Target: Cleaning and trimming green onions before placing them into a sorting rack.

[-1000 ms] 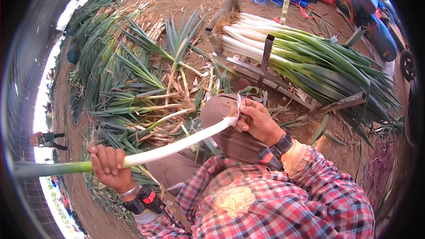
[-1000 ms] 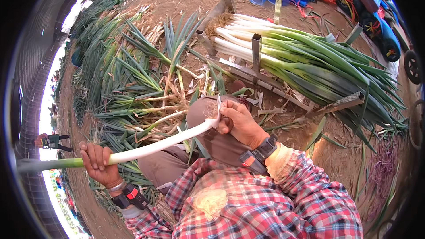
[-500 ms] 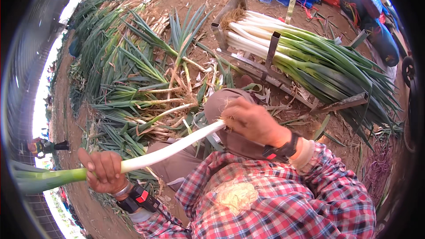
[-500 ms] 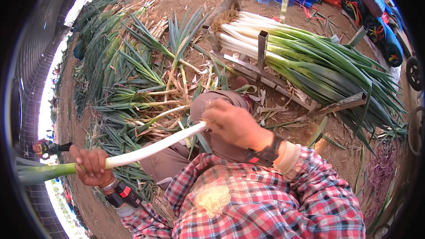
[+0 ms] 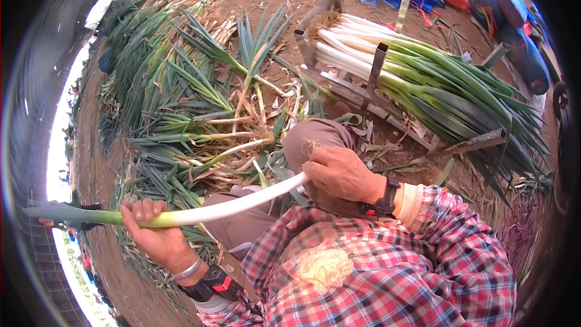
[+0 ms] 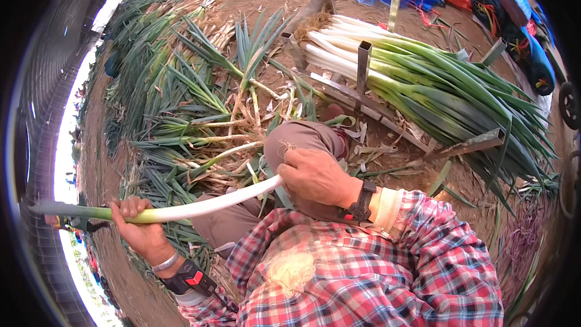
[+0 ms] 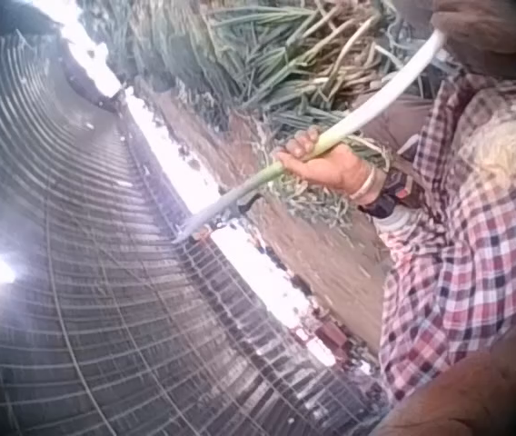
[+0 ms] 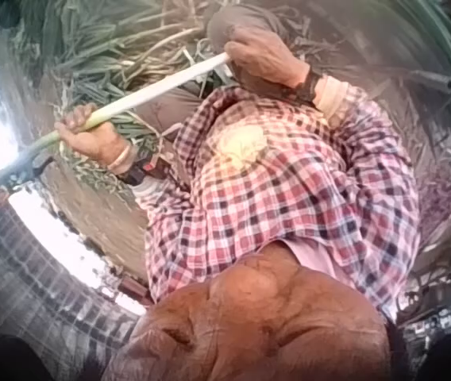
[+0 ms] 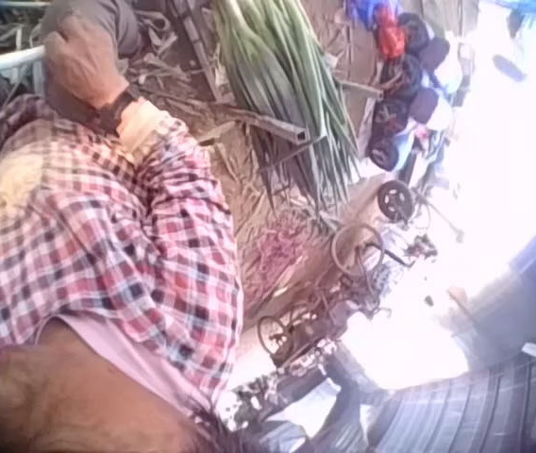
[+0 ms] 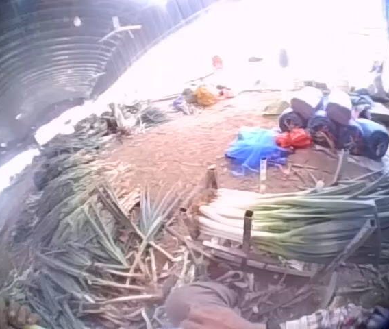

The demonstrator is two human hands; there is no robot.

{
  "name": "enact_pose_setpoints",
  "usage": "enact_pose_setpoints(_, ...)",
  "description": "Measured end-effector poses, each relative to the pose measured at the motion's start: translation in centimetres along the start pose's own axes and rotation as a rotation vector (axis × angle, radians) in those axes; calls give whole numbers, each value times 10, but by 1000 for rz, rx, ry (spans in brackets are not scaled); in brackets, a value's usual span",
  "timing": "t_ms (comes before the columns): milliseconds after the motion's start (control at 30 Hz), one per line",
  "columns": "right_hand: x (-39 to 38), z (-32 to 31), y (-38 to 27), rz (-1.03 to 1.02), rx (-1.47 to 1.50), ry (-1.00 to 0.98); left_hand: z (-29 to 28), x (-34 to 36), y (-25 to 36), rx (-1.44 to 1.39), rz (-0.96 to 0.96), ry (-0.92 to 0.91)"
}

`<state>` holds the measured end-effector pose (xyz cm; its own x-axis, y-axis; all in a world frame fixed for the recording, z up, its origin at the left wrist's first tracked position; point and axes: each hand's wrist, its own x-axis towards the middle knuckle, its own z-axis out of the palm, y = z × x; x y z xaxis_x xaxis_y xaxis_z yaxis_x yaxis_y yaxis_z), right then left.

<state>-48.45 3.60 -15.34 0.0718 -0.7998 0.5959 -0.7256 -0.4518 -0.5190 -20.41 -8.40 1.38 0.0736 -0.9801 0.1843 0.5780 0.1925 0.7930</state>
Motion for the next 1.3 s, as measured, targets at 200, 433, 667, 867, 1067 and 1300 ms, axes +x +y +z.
enact_pose_setpoints(200, -9, -1, -6, -25, -45, -65, -7, -2, -2, -131, -22, -161)
enact_pose_setpoints(433, -3, 2, -10, 23, -191, -119, 25, -15, 0, -78, 117, -471)
enact_pose_setpoints(667, 3, 11, 8, 336, 31, 40, 29, -12, 4, -3, 152, -543)
enact_pose_setpoints(867, 9, -1, -9, 297, 254, -91, 22, -22, 12, -94, 9, -374)
enact_pose_setpoints(1067, 11, -13, -6, 285, 155, -163, 30, -26, 8, -283, 19, -518)
enact_pose_setpoints(1300, 7, -9, 8, 519, 588, -265, 39, -31, 56, -381, 186, -675)
